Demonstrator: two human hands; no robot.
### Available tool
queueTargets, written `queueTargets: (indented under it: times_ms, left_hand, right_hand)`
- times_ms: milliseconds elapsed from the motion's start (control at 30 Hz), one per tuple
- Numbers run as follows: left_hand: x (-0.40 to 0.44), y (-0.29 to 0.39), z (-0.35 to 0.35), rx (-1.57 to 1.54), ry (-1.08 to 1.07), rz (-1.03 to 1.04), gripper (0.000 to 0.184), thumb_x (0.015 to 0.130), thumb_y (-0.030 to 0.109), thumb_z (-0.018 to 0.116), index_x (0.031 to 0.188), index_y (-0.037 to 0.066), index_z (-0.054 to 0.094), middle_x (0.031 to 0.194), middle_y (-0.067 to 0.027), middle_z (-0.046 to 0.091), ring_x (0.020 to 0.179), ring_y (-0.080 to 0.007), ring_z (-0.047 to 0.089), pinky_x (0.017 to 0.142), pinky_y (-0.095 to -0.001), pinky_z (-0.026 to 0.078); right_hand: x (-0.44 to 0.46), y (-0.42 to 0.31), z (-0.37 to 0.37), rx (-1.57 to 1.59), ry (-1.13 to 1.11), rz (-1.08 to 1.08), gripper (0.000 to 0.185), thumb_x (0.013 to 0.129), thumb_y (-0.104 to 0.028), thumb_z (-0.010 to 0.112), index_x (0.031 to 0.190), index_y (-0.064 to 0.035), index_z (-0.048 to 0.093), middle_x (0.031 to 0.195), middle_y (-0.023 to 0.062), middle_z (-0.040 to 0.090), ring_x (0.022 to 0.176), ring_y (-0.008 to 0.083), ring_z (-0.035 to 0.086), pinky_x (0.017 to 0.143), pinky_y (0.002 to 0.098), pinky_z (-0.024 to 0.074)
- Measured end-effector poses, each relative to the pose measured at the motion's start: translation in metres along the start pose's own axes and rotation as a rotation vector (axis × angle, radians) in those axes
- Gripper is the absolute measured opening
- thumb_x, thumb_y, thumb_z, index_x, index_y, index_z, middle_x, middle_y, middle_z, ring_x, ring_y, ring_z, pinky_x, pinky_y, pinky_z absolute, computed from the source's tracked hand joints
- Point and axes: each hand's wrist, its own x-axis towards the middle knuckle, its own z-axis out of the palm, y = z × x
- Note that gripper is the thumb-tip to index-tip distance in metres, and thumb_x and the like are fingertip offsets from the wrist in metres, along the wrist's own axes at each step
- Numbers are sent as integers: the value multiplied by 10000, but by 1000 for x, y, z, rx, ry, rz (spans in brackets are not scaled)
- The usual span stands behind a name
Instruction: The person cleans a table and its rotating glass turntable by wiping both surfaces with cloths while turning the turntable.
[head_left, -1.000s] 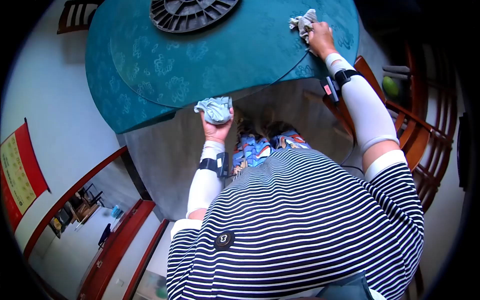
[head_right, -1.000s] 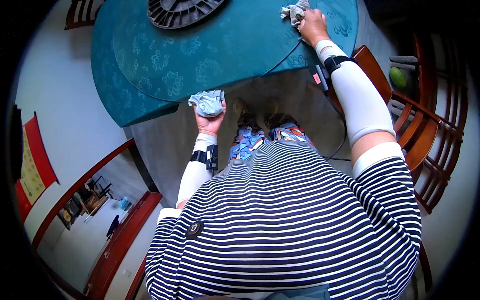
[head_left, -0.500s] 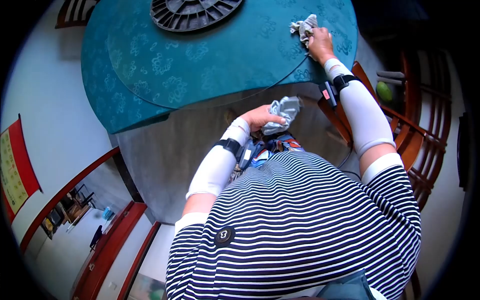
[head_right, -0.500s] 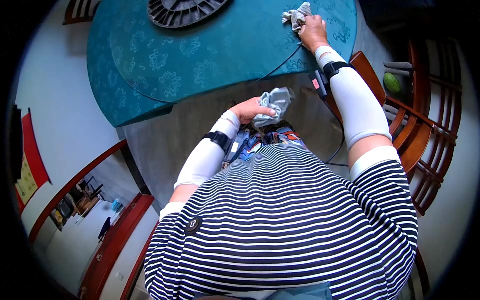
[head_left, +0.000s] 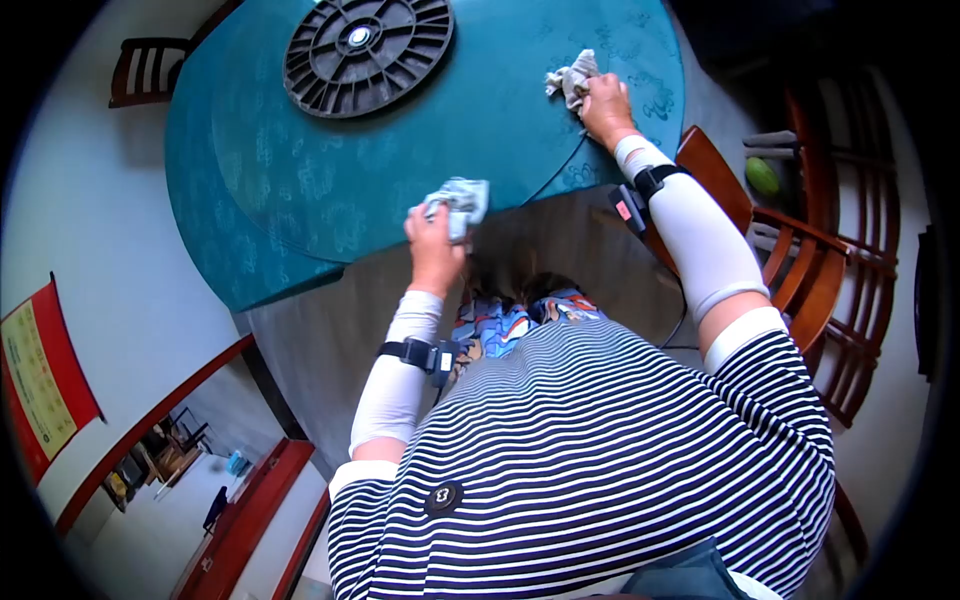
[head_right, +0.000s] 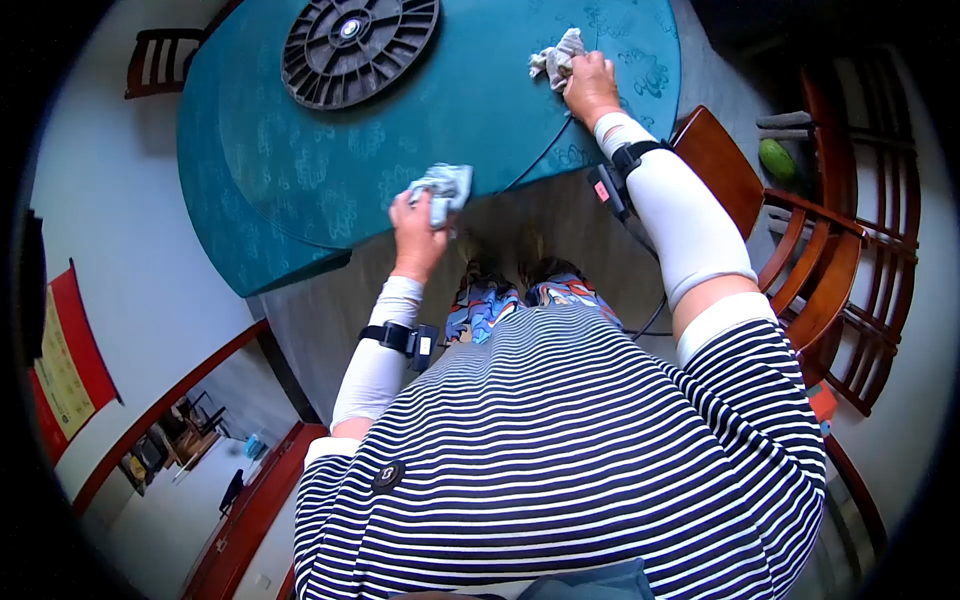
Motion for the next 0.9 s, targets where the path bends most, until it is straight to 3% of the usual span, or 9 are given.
queueTargets:
  times_ms: [133,233,300,367,500,567,667,833,900]
  left_hand:
    - [39,39,29,-24,-75,207,540,738,149,774,1239,72,588,1263,-248,489,1178,-444,453,1008,-506,402]
    - [80,70,49,-82,-106,312,599,664,-7,713,1242,88,588,1251,-222,510,1208,-442,451,1053,-491,398]
    - [106,84,49,-104,-182,332,570,676,-18,693,1222,116,598,1248,-197,535,1205,-418,470,1027,-476,428]
    - [124,79,52,-81,-204,372,614,691,72,739,1284,105,579,1276,-235,510,1201,-438,468,1030,-472,427]
    - [142,40,43,-3,-18,132,562,718,74,729,1265,85,600,1259,-228,521,1172,-415,483,995,-464,438]
    - [144,8,26,40,58,-8,492,794,155,707,1269,84,602,1214,-236,522,1116,-422,490,975,-493,430]
    - [130,-49,5,131,143,-177,493,805,256,729,1252,86,610,1219,-249,515,1122,-436,485,969,-504,418]
    - [109,-92,-32,221,89,-329,500,822,329,735,1222,68,589,1263,-255,485,1155,-447,459,980,-514,421]
    - [114,-83,-33,223,40,-335,519,815,337,743,1230,69,582,1274,-258,473,1160,-451,452,988,-516,420]
  right_hand:
    - [-5,-10,4,37,6,31,170,857,-106,577,996,-63,666,1152,173,562,1082,397,516,957,456,467]
    - [-8,-9,-1,34,-11,51,163,862,-107,575,994,-66,661,1160,167,553,1101,389,514,957,461,472]
    - [-7,-5,-1,31,-36,47,165,864,-110,576,1003,-69,656,1157,164,551,1106,388,513,959,461,472]
    - [-8,-2,0,26,-25,51,169,863,-105,575,1009,-68,651,1150,162,552,1104,385,515,959,455,471]
    - [-5,2,-4,7,-70,82,167,861,-90,569,1001,-63,657,1162,167,554,1089,385,523,958,445,468]
    - [-5,2,-7,-11,-76,77,163,859,-84,570,991,-54,660,1157,173,553,1086,389,522,963,444,461]
    - [-6,4,-7,5,-84,101,159,858,-75,572,987,-39,658,1157,179,549,1082,393,519,966,444,456]
    - [-2,-13,-18,5,-169,167,170,849,-105,604,988,-41,680,1164,193,545,1086,400,520,960,453,466]
    - [1,-15,-10,26,-200,65,186,831,-110,613,988,-38,681,1162,210,546,1088,405,525,961,454,472]
